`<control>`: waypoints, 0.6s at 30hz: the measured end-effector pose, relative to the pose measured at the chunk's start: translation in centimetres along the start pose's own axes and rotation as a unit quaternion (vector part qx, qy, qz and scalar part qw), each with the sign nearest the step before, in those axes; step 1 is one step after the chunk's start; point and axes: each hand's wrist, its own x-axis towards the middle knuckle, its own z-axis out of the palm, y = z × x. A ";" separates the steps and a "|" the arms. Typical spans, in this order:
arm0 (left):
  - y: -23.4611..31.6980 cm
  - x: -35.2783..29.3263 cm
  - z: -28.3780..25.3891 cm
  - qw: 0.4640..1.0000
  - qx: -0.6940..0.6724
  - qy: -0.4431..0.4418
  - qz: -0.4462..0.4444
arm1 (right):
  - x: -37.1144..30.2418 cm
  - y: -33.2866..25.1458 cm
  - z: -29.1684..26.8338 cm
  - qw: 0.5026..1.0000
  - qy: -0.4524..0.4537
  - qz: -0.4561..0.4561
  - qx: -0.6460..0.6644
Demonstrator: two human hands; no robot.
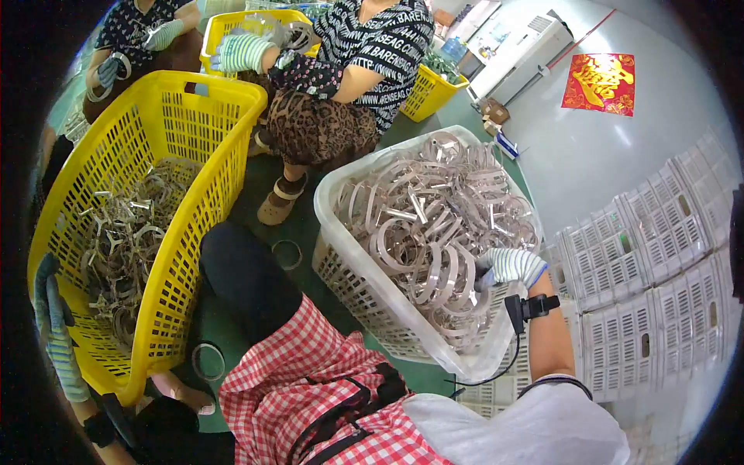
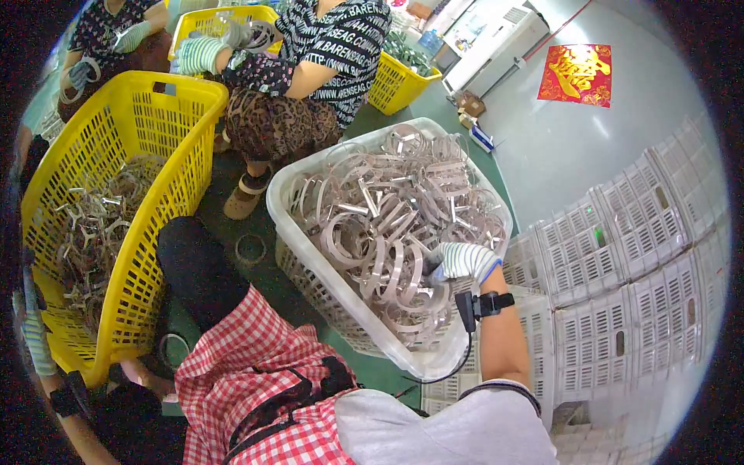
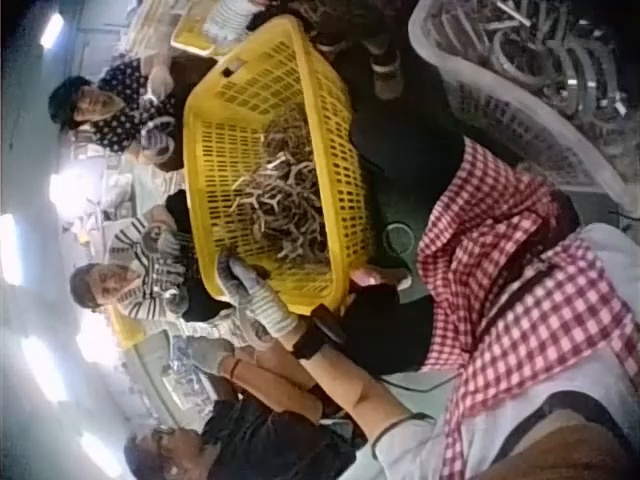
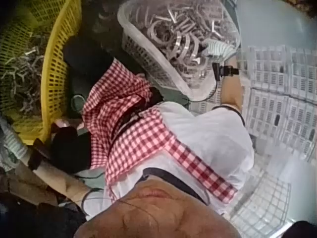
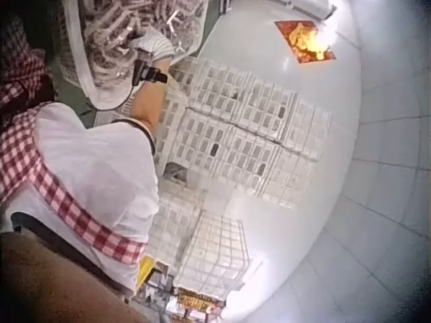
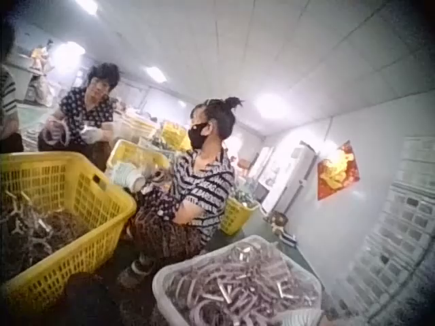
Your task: Sort metal and plastic components from a yellow basket into other containers while squatting on the floor.
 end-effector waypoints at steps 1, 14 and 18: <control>0.1 0.0 -0.1 1.000 0.006 0.000 -0.025 | -0.2 -0.4 0.4 1.000 -0.001 0.000 0.000; 5.0 -0.9 -1.0 0.997 -0.026 0.048 -0.051 | -2.8 -19.1 -4.5 0.953 0.176 -0.217 -0.115; 4.4 0.0 0.1 0.992 -0.097 0.026 -0.081 | -1.9 -31.1 -2.9 0.907 0.146 -0.390 0.067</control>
